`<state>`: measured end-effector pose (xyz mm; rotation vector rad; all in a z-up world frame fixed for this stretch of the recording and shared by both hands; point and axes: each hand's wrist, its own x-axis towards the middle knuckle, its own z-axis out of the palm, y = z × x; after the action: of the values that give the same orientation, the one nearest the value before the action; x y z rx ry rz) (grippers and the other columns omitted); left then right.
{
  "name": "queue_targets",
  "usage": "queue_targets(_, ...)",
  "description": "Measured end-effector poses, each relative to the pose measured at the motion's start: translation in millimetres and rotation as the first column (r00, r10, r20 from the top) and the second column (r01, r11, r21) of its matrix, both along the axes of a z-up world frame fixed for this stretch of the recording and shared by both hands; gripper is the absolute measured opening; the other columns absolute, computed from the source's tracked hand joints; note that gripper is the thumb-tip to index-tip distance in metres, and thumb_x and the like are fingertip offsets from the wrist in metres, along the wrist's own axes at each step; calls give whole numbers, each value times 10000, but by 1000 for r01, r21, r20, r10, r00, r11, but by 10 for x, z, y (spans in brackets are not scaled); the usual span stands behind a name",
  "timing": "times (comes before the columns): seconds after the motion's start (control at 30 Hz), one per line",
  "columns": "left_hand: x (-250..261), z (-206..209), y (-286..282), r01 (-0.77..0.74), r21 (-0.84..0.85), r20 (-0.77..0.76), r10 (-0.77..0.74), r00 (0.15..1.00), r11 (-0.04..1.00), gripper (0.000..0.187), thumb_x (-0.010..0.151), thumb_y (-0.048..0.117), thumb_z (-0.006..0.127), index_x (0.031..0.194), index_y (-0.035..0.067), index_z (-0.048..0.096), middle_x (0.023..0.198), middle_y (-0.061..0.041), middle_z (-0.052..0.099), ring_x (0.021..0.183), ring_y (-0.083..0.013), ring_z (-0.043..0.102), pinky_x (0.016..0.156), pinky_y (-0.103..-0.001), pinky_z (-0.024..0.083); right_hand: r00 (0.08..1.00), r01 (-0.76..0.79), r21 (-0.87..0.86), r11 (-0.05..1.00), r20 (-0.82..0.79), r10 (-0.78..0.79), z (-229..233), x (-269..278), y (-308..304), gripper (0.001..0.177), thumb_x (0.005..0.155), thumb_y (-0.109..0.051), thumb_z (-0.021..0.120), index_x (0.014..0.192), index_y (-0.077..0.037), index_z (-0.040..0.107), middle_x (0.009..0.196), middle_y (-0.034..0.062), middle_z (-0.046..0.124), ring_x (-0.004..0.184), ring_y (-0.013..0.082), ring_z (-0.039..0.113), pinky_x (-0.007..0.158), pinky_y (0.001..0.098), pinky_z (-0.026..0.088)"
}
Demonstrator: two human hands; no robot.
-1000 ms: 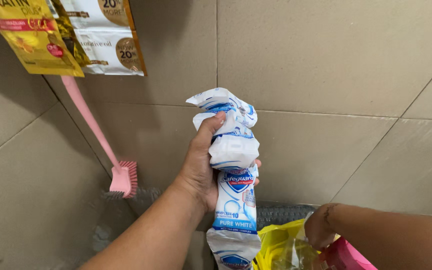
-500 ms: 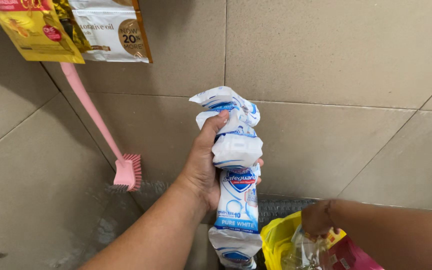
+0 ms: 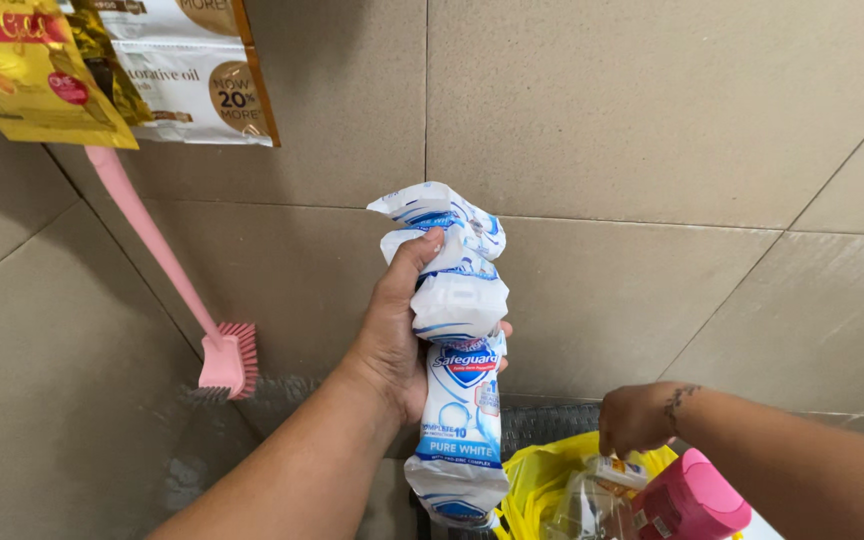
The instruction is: The person unpacks Safeguard soap bars from a yellow plastic bag, places them on a wall-mounted metal rack alongside hanging sachets, and adjusts a gray towel and pink bath sponge. The person also fills a black bucket with water from a wall tap and empties it into a white basin.
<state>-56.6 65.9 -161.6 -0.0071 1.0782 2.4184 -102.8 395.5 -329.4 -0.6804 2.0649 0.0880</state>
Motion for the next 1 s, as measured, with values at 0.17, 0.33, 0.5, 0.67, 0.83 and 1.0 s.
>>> queue_targets(0.17,-15,96,-13,30,-3,-5,-30,1000,1000,693,698,652,707,1112,97,681,840,-129,705,692,-284,716,572,-482,603,626,600,-167,783,-511,-589,613,155,-310,344,935,-338,612,1018,-66,806,975,167,811,884,280,761,860,368,586)
queue_targets(0.33,-55,335,23,41,44,-25,-40,999,998,684,691,643,687,1099,93,684,837,-131,708,708,-303,711,578,-493,591,656,736,-567,370,461,-598,1563,673,-843,614,880,-516,629,1304,-79,713,1221,47,773,1162,188,717,1009,344,534)
queue_targets(0.5,-129,608,101,46,70,-90,-39,995,997,667,714,632,682,1086,78,675,851,-123,700,720,-303,696,595,-494,587,476,866,-499,36,798,-370,1748,1334,-1402,469,889,-249,736,1298,-30,672,1201,61,744,1136,165,686,1058,346,513)
queue_targets(0.67,-144,626,164,8,82,-20,-6,1000,997,629,686,612,680,1073,116,687,869,-113,704,720,-300,673,616,-503,579,316,886,-398,-237,893,-320,1931,1591,-1301,348,928,-156,690,1207,52,691,1095,135,773,976,202,758,941,353,601)
queue_targets(0.83,-77,384,250,-33,91,1,33,999,995,554,745,534,705,1135,143,665,941,-94,721,828,-273,694,752,-468,580,170,868,-326,-374,904,-394,2040,1954,-1139,358,905,-113,662,1239,13,689,1050,136,780,903,202,763,845,342,627)
queue_targets(1.0,105,62,295,62,-27,62,-60,996,998,493,725,409,708,1157,188,624,996,-80,706,911,-269,714,819,-494,588,10,804,-289,-520,880,-474,1975,2288,-1155,340,888,-72,636,1211,19,690,1036,116,794,884,185,768,824,335,626)
